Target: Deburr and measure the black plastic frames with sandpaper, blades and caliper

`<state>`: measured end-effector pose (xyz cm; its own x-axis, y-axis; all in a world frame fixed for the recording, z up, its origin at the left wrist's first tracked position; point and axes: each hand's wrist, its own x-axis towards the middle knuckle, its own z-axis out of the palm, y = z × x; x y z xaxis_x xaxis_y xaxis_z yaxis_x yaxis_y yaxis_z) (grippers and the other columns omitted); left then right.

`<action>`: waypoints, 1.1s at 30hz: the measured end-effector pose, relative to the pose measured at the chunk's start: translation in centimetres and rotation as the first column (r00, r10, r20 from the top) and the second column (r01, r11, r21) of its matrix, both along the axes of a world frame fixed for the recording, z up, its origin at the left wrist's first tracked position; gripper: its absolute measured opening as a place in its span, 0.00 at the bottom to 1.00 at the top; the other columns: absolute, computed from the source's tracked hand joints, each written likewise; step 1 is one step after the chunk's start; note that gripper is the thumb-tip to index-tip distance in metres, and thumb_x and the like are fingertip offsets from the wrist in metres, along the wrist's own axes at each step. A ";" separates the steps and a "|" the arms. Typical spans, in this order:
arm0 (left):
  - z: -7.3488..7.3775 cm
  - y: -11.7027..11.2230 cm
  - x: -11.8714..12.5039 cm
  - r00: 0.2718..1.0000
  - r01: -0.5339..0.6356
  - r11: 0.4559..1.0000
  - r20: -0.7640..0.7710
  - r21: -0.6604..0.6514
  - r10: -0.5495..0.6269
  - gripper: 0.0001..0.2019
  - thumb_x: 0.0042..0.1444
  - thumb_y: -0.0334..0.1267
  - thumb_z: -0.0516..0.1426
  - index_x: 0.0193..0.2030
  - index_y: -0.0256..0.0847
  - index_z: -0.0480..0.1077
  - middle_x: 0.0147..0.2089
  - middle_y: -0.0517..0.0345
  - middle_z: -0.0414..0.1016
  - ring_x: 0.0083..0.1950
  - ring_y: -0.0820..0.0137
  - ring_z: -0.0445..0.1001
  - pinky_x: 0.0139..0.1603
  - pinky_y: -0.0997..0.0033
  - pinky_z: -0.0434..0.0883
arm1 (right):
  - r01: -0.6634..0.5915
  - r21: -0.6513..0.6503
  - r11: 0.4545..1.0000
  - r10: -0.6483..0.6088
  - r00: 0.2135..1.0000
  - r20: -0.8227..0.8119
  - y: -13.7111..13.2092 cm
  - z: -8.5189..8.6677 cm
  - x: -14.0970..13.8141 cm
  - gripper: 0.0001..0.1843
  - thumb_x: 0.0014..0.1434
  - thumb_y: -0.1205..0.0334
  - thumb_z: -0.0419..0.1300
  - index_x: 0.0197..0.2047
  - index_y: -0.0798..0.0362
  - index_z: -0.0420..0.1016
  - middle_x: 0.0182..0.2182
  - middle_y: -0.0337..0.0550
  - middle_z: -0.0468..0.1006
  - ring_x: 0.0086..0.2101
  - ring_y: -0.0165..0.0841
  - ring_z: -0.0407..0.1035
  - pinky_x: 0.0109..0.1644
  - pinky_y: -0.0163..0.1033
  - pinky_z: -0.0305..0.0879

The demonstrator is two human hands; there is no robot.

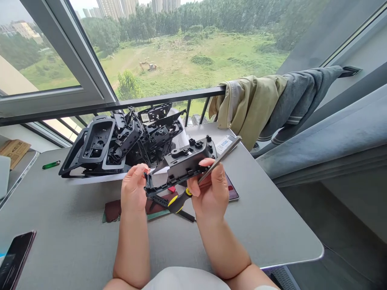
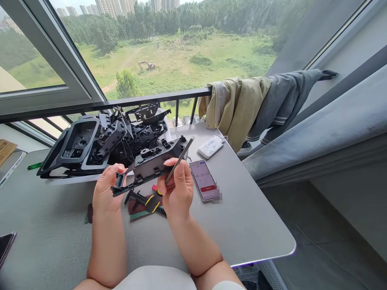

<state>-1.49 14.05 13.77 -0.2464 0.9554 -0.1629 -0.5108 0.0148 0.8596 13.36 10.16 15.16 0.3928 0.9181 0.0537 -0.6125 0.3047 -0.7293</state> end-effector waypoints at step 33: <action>0.1 -2.0 1.6 0.988 0.151 0.973 0.003 0.173 -0.153 0.16 0.44 0.37 0.68 0.42 0.43 0.75 0.32 0.59 0.79 0.26 0.74 0.76 0.16 0.83 0.66 | -0.241 0.008 0.971 0.227 0.925 0.306 0.3 -0.8 -1.5 0.21 0.57 0.39 0.61 0.36 0.50 0.74 0.14 0.27 0.57 0.14 0.23 0.50 0.16 0.30 0.46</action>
